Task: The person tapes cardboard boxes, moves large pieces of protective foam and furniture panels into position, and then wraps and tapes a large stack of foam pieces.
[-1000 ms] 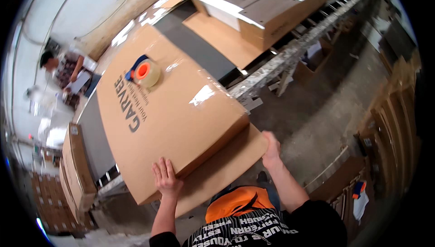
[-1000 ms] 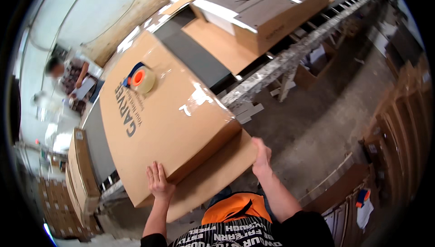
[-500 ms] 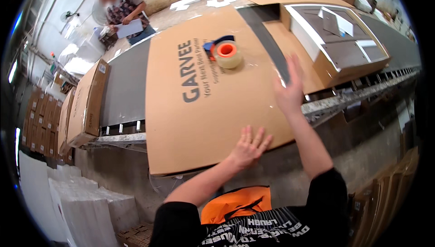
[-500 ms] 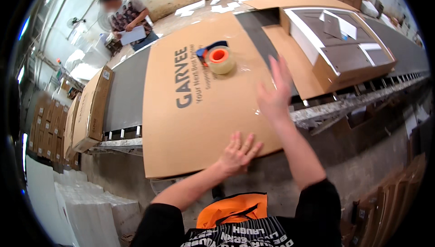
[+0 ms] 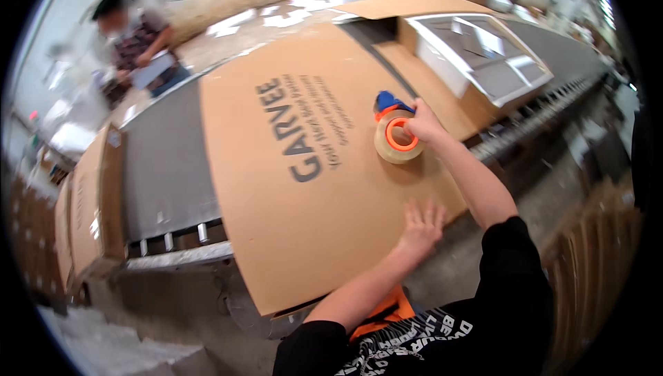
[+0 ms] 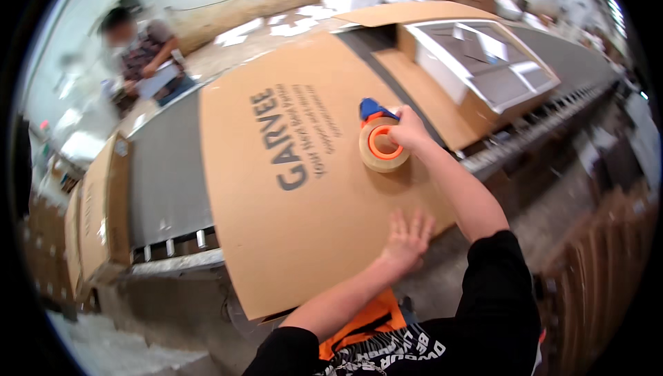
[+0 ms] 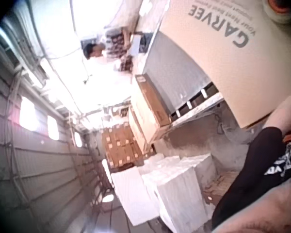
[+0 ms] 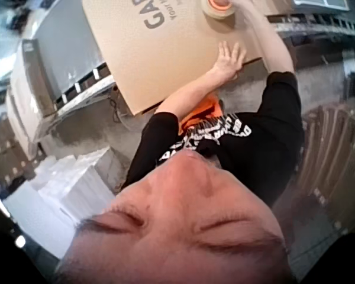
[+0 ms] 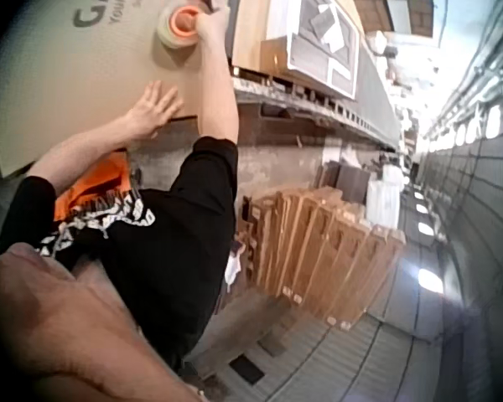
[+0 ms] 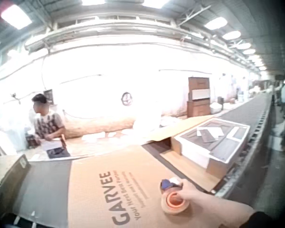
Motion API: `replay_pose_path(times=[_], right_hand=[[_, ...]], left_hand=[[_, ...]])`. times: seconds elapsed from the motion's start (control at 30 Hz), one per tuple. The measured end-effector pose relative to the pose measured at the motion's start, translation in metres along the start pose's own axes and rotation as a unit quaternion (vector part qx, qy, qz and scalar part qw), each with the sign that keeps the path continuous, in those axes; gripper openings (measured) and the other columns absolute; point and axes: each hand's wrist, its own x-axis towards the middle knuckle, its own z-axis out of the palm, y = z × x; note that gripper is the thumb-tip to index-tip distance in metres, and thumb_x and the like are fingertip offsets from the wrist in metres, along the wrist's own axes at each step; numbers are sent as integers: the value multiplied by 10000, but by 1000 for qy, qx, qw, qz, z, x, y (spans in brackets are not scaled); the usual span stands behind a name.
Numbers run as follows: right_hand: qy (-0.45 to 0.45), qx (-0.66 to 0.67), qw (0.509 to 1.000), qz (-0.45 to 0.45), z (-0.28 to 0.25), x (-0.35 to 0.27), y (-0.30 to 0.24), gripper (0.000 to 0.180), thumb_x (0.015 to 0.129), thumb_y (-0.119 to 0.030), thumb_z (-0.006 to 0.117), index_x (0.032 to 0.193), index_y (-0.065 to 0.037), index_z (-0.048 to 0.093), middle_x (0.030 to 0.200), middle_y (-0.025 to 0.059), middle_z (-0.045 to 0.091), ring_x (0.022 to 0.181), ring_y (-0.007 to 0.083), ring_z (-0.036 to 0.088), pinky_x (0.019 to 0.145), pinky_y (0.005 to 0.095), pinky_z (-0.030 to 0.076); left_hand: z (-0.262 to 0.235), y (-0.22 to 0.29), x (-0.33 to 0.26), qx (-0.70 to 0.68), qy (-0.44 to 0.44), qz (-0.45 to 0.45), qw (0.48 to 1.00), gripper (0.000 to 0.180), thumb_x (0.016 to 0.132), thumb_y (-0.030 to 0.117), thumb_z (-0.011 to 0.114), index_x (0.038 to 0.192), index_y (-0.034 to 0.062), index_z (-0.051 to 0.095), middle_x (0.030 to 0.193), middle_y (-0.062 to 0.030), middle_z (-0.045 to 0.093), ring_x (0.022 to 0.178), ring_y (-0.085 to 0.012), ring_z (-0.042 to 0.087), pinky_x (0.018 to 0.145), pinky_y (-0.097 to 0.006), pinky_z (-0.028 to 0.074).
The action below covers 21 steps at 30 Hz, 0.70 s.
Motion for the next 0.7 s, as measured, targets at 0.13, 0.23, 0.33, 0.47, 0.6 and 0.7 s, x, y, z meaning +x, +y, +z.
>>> replay_pose_path(times=[0.13,0.23,0.33,0.47,0.6,0.7], right_hand=[[-139,502,846,117,-97,-99,23,592,658,61,589,1244,6,520,1049,92,621,955,190,616,823,276,502],[-20,410,912,-19,-140,-138,24,695,658,80,592,1337,-3,468,1098,88,620,984,182,617,827,284,504],[93,-94,989,-73,-153,-139,13,654,604,-138,680,1253,-105,605,1147,144,619,994,233,624,846,306,488],[-133,-300,941,83,-142,-125,13,505,539,-314,695,1022,-169,719,908,165,688,838,318,664,708,382,527],[-264,-367,892,-2,-134,-179,61,422,522,-311,686,909,-155,749,843,179,683,831,339,673,735,415,547],[-239,-346,907,-8,-101,-228,125,386,541,-287,658,881,-117,731,854,181,682,823,340,675,739,428,548]], left_hand=[[-19,-13,0,1,-32,-16,999,989,646,398,772,1474,109,317,1489,-235,320,1274,-628,296,1060,-681,236],[-14,-8,1,11,-11,3,1000,873,706,372,724,1459,114,365,1491,-226,332,1245,-637,334,1045,-693,239],[-21,-6,2,1,-33,-7,999,901,672,367,747,1461,163,363,1495,-201,334,1266,-616,322,1064,-657,256],[-15,-5,0,1,43,-1,999,783,656,264,704,1398,188,467,1443,-159,431,1213,-572,431,1058,-604,321],[-13,-18,-8,0,13,-27,1000,874,652,345,751,1441,199,403,1474,-140,398,1269,-565,371,1079,-607,286],[-9,-11,-9,5,45,-29,999,774,649,242,691,1392,191,479,1447,-149,433,1231,-574,411,1067,-606,307]])
